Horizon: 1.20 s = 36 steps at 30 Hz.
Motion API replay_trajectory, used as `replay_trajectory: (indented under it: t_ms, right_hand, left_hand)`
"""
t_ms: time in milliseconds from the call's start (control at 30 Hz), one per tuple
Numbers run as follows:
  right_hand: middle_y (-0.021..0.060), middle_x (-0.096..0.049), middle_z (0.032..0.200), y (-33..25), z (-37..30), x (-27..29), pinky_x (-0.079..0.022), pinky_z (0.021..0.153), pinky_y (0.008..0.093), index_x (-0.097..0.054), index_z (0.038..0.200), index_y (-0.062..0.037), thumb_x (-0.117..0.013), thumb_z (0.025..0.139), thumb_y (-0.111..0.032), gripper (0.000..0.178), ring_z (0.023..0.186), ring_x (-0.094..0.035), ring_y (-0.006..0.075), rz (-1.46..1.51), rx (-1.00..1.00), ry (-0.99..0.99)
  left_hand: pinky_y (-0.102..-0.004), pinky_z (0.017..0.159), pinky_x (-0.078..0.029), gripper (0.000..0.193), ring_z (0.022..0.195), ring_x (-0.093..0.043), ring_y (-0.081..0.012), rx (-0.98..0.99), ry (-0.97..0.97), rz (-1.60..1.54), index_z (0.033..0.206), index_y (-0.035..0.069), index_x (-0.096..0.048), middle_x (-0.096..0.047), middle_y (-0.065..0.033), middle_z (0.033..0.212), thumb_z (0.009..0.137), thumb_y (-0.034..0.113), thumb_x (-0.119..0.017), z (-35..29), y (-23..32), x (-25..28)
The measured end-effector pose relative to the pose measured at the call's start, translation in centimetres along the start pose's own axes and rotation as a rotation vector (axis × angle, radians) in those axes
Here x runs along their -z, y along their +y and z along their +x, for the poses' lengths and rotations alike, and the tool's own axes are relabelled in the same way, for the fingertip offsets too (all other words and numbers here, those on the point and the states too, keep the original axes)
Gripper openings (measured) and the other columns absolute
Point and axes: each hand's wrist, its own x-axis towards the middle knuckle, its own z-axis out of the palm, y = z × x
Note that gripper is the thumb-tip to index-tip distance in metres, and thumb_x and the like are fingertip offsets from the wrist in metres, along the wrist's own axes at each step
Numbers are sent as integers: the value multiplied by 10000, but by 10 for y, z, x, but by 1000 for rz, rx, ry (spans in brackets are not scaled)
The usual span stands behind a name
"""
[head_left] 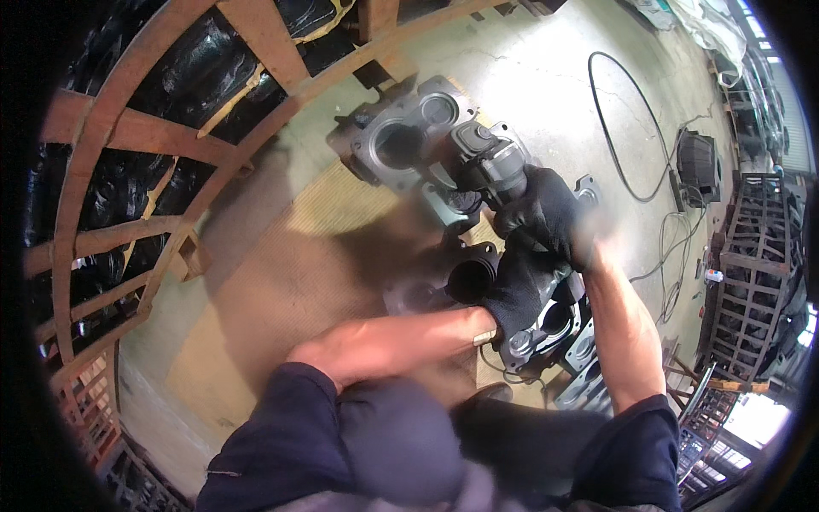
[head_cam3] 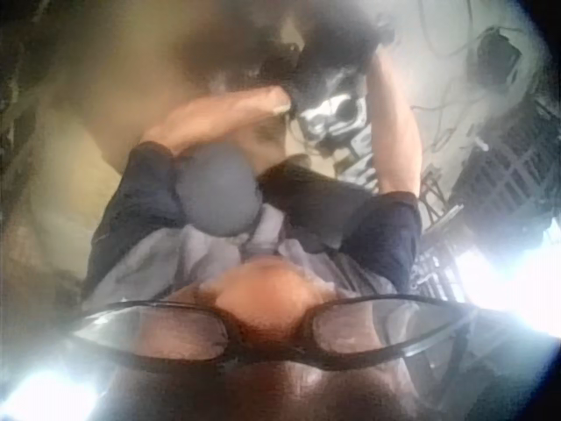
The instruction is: The person uses a handheld angle grinder to smooth the surfaces of several metal engine parts laid out on the floor. They systematically move from one part to the next, grinding the edges and inner surfaces, then repositioning the parts to access different areas.
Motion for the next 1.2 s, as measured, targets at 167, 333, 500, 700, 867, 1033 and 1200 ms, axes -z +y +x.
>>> replay_trajectory:
  t_ms: [167,333,500,700,867,1033,1200]
  right_hand:
    - [116,-730,843,6,8,18,-542,724,354,-730,1024,23,-808,751,-158,337,766,-654,201,-169,140,68]
    - [89,-729,829,31,17,34,-537,710,338,-727,1047,33,-805,742,-124,352,748,-617,148,-260,297,161]
    - [101,-735,831,13,0,1,-544,725,343,-731,1052,32,-814,729,-125,368,749,-622,153,22,58,160]
    - [202,-773,895,-6,-6,6,-588,769,408,-747,1015,13,-842,765,-202,343,821,-752,301,-35,-13,26]
    - [172,-758,888,7,-1,32,-582,771,399,-738,1010,1,-832,772,-218,337,809,-727,298,-206,261,147]
    - [142,-746,888,33,-13,46,-565,765,370,-716,1057,31,-816,770,-189,375,815,-687,218,-201,260,196]
    - [112,-734,887,18,-7,7,-548,759,341,-695,1104,61,-800,768,-160,416,821,-647,137,-193,262,85]
  left_hand:
    - [-351,1117,-414,381,1260,-543,-203,-57,-40,264,1414,61,-575,-613,-145,1362,1051,165,-630,34,-11,5]
    - [-360,1149,-396,407,1285,-530,-208,-447,3,1013,1441,56,-554,-597,-162,1378,1050,145,-627,55,-50,9]
    - [-277,1032,-486,263,1172,-572,-158,-39,19,-329,1334,62,-602,-617,-62,1231,1077,55,-549,21,-25,-10]
    - [-279,1021,-491,216,1146,-582,-156,12,-109,-146,1279,38,-621,-629,-66,1180,1078,67,-549,0,15,-1]
    - [-286,1004,-501,208,1133,-587,-157,4,-174,283,1265,36,-627,-633,-69,1174,1070,66,-563,47,6,13]
    - [-293,987,-511,200,1119,-592,-158,-85,-14,275,1251,34,-634,-637,-71,1168,1062,66,-577,52,11,2]
    - [-312,973,-519,191,1101,-588,-151,106,159,-28,1218,29,-640,-639,-68,1161,1032,24,-597,18,-12,-15]
